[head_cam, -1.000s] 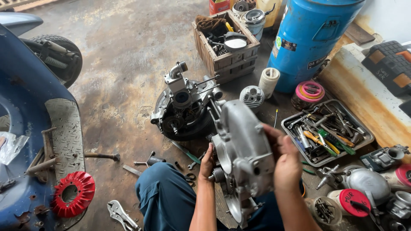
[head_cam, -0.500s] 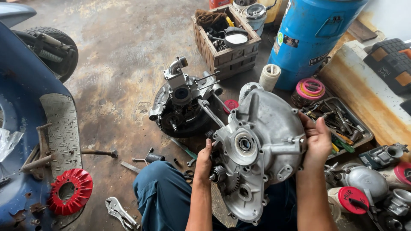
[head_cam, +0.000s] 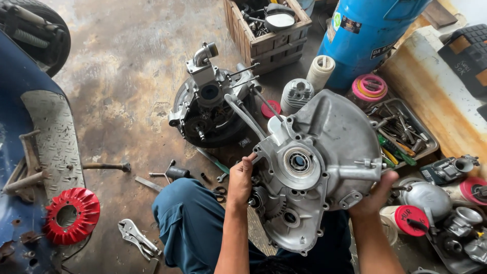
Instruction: Assembling components of a motorcycle engine including bolts and internal parts.
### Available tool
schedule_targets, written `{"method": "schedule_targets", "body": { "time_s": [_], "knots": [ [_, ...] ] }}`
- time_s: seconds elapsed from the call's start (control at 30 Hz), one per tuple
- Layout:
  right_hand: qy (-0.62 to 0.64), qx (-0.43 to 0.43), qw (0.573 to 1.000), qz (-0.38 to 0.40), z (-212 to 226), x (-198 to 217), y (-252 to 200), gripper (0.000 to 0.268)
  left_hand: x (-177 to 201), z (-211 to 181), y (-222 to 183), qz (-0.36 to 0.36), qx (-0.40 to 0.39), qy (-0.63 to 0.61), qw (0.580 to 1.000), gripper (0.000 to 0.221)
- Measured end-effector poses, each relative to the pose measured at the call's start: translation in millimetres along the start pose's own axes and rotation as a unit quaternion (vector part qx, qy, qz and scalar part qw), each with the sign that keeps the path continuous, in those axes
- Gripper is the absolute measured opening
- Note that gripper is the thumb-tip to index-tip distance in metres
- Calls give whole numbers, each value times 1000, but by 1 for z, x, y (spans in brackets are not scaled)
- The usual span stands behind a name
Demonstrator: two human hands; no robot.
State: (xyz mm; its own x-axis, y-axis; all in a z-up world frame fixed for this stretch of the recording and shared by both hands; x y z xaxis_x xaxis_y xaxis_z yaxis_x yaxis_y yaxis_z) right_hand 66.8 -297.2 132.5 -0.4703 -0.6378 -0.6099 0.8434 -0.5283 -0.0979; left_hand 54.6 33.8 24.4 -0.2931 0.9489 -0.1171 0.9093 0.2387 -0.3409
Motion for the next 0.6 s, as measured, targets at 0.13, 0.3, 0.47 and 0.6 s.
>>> {"method": "schedule_targets", "body": {
  "time_s": [0.13,0.3,0.47,0.6],
  "knots": [
    [67,36,990,122,-32,47,29,84,0,8,0,6,-10,3,1000,62],
    [55,-18,998,10,-32,22,6,50,0,4,-1,4,-18,7,1000,64],
    [77,-17,996,40,-27,12,5,53,0,1,-4,17,-16,-2,1000,62],
    [97,-14,993,63,-23,10,3,56,-2,-11,-7,20,-19,-3,1000,62]
  ]
}}
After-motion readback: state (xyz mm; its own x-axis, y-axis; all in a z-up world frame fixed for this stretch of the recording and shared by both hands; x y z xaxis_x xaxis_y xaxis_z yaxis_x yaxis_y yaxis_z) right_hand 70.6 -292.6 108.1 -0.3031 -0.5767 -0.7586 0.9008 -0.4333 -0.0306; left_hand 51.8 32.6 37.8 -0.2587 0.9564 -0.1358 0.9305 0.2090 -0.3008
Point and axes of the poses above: each hand's wrist, its own y-axis towards the middle knuckle, its own x-axis out of the back of the hand, z = x × y, the point moved 9 cm from there along y, towards the middle knuckle, and after that the axes turned 12 degrees about x, right-handed, at the moved point
